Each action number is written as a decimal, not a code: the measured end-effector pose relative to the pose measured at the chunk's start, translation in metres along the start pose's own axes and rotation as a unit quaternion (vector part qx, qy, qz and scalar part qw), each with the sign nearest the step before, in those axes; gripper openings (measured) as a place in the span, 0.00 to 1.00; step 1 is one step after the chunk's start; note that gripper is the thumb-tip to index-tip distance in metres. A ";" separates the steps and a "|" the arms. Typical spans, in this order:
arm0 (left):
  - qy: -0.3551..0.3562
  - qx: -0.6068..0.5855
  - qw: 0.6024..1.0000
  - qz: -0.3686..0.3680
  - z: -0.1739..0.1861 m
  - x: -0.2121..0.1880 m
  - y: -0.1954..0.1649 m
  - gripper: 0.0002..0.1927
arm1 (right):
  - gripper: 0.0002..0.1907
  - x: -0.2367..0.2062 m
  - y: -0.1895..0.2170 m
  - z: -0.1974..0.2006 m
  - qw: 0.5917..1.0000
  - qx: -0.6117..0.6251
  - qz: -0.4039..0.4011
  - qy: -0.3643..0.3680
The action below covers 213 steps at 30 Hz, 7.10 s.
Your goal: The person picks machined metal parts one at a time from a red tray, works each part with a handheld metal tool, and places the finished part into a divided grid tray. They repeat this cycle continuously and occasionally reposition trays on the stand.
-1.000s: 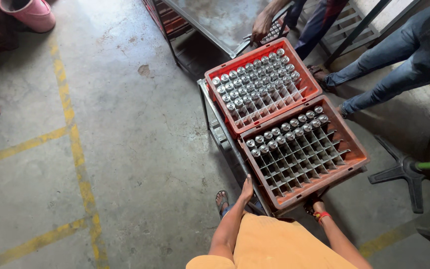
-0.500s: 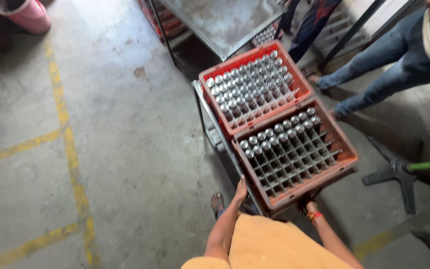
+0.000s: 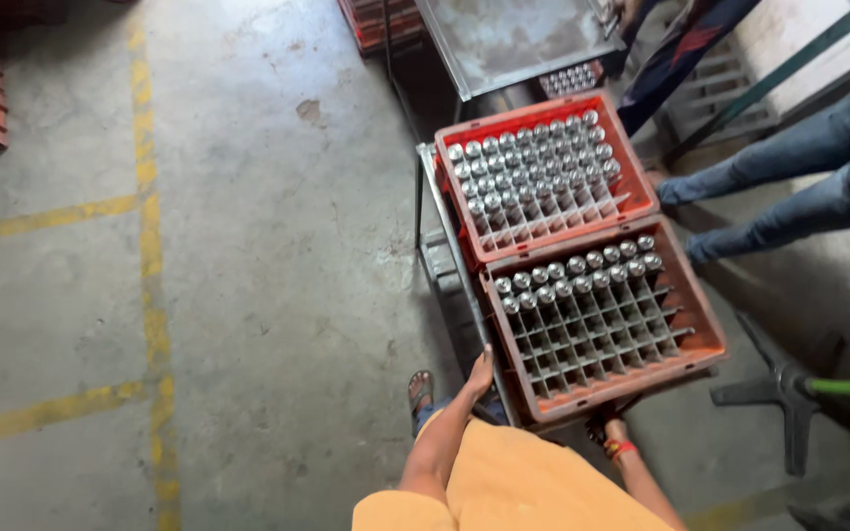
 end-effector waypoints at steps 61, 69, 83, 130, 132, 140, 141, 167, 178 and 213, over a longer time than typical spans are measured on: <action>0.025 -0.005 1.000 0.011 0.005 -0.001 -0.006 0.43 | 0.32 0.007 -0.005 -0.002 0.998 0.024 -0.050 -0.019; 0.027 -0.004 1.000 0.002 0.003 0.000 -0.006 0.42 | 0.32 0.012 -0.008 -0.001 0.997 0.014 -0.076 -0.007; 0.034 0.007 0.999 0.032 0.003 0.000 -0.007 0.42 | 0.29 0.003 -0.001 -0.003 0.998 0.023 -0.053 -0.017; 0.043 0.000 0.998 0.041 -0.002 0.008 0.006 0.43 | 0.32 0.008 -0.004 -0.001 0.998 0.050 -0.048 0.001; 0.048 0.006 0.998 0.047 -0.001 0.007 0.006 0.43 | 0.31 0.007 -0.004 0.000 0.998 0.048 -0.049 -0.008; 0.075 0.008 0.995 0.068 0.000 0.003 0.001 0.45 | 0.31 0.007 -0.001 -0.001 0.997 0.052 -0.042 -0.028; 0.074 0.005 0.995 0.065 -0.001 0.003 0.001 0.45 | 0.31 0.007 -0.001 -0.001 0.997 0.047 -0.045 -0.036; 0.014 -0.061 0.991 0.121 -0.022 0.000 -0.004 0.40 | 0.26 0.040 0.246 0.155 0.880 0.060 0.444 -0.160; -0.152 0.240 0.958 0.024 -0.029 -0.014 0.005 0.35 | 0.48 0.077 0.406 0.044 0.720 -0.635 0.279 -0.010; -0.321 0.127 0.938 -0.038 0.062 0.031 0.019 0.21 | 0.20 0.142 0.089 0.253 0.979 -0.044 0.020 -0.196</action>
Point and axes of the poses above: each hand's wrist, its own x-axis towards the middle knuckle, its own z-axis out of the back of the hand, y = z × x, the point moved 2 cm from there along x, towards the middle knuckle, and after that the axes turned 3 degrees about x, right-handed, at the moved point
